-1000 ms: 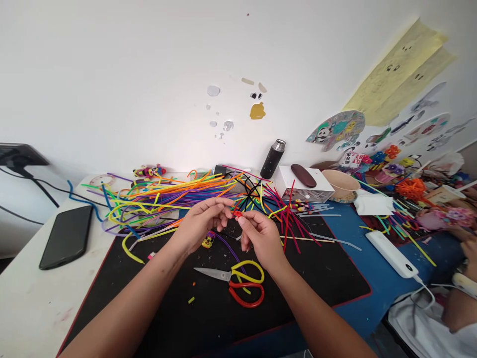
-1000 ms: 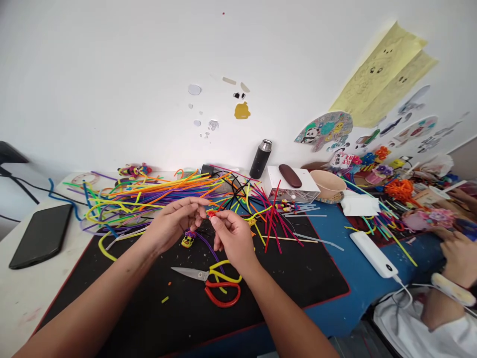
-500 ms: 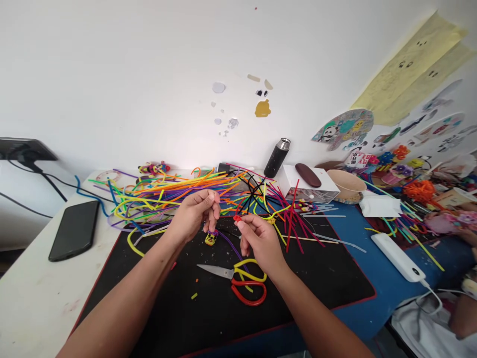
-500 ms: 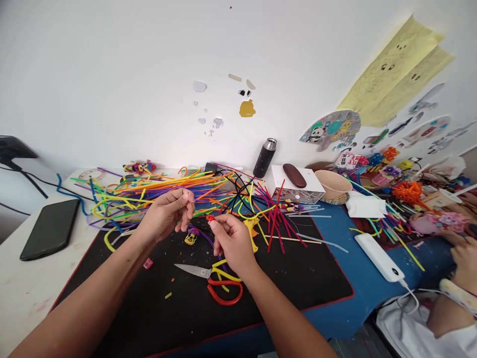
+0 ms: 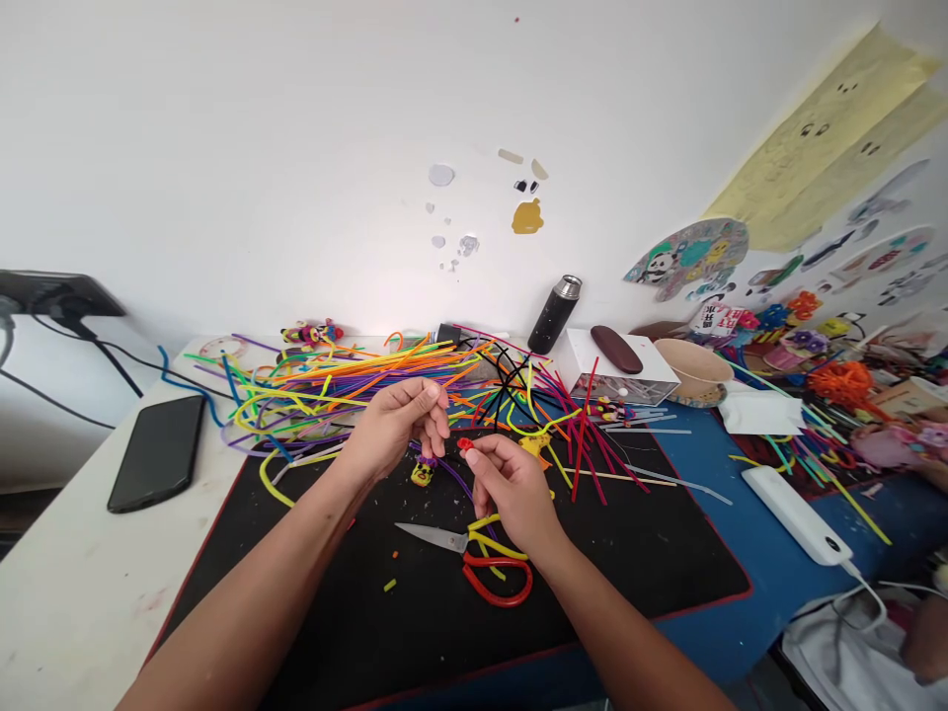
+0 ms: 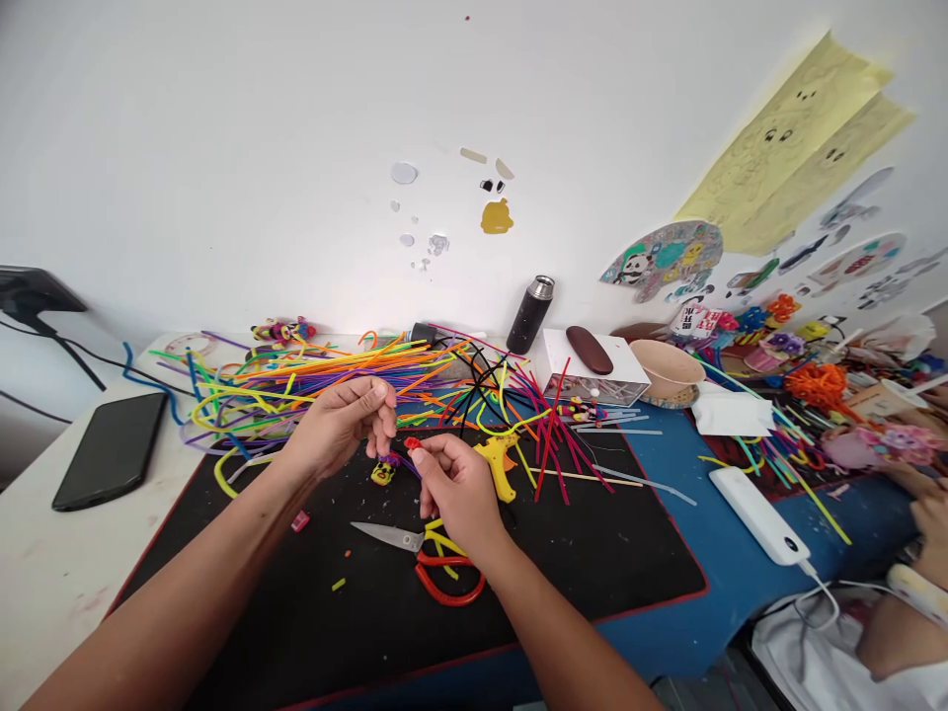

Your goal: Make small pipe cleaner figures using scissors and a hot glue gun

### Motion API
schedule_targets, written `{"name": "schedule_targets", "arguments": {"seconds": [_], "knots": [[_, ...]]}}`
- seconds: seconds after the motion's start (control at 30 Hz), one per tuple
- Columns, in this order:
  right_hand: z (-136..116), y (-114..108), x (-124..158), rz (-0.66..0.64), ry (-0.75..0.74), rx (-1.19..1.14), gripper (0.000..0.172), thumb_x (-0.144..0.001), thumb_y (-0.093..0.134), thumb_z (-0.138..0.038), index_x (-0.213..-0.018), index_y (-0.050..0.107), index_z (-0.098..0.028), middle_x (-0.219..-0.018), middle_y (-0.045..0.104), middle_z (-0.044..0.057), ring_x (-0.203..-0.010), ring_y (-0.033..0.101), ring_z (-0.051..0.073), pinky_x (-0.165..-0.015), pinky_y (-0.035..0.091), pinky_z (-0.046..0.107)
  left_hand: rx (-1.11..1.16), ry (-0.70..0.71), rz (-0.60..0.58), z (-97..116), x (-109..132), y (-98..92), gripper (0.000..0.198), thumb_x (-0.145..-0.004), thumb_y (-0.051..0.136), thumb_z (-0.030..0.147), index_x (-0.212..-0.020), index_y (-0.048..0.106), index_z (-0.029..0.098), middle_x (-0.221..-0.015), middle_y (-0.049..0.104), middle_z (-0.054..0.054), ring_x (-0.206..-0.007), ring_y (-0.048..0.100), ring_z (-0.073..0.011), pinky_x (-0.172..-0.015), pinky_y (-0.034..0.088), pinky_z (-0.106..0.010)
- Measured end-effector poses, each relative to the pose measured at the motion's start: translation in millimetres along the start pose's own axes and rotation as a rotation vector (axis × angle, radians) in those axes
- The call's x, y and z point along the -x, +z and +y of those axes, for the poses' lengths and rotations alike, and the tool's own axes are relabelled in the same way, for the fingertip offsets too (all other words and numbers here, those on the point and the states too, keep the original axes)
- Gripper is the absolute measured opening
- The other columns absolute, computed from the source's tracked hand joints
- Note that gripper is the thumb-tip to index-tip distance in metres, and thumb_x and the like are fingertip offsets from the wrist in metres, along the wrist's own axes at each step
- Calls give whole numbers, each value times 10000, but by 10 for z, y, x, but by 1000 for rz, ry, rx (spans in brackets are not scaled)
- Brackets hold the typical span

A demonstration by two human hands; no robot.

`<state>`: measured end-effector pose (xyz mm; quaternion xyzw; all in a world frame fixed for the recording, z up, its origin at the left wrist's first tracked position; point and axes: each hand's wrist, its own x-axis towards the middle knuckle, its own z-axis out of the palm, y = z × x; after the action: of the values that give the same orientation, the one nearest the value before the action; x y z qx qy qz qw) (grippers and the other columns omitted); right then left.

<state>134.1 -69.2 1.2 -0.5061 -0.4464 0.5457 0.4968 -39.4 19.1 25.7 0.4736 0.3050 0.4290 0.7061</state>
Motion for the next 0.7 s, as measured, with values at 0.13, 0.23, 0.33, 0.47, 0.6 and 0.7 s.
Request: {"name": "schedule_targets", "arguments": {"seconds": [0.13, 0.23, 0.33, 0.47, 0.6, 0.7], "knots": [[10, 5, 12, -2, 6, 2, 443, -861, 764, -620, -894, 654, -192, -464, 547, -83, -362, 489, 100, -405, 404, 210, -16, -14, 5, -15, 0, 16, 472, -741, 927, 545, -837, 711, 136, -651, 748, -37, -486, 691, -139, -442, 516, -193], [16, 5, 19, -7, 17, 8, 457, -857, 762, -633, -894, 657, -189, -473, 556, -78, -366, 487, 97, -403, 397, 205, 5, -13, 17, -27, -5, 32, 446, -719, 950, 500, -823, 722, 131, -690, 774, -57, -533, 721, -150, -486, 548, -197], [42, 1, 31, -3, 25, 3, 460, -852, 765, -636, -886, 651, -191, -465, 551, -80, -361, 482, 94, -398, 386, 199, 47, -24, 18, -28, -5, 47, 452, -697, 965, 489, -801, 713, 128, -684, 773, -58, -525, 715, -145, -476, 539, -188], [89, -13, 51, 7, 29, 6, 455, -857, 766, -631, -885, 654, -191, -455, 544, -80, -357, 484, 94, -393, 373, 197, 97, -35, 32, -17, -1, 59, 457, -680, 981, 458, -777, 679, 128, -698, 769, -61, -540, 715, -141, -478, 525, -177], [127, -21, 70, 4, 33, -10, 462, -845, 776, -636, -884, 656, -191, -453, 538, -84, -352, 475, 93, -396, 387, 203, 123, -27, 5, -29, -4, 76, 417, -756, 911, 463, -795, 638, 150, -587, 646, 11, -432, 597, -108, -416, 436, -186], [153, -21, 81, 0, 29, -16, 454, -855, 769, -630, -887, 656, -192, -452, 538, -85, -352, 469, 93, -398, 391, 205, 144, 6, 9, -58, -13, 106, 368, -822, 825, 435, -760, 573, 173, -545, 463, 77, -386, 428, -62, -391, 314, -179]]}}
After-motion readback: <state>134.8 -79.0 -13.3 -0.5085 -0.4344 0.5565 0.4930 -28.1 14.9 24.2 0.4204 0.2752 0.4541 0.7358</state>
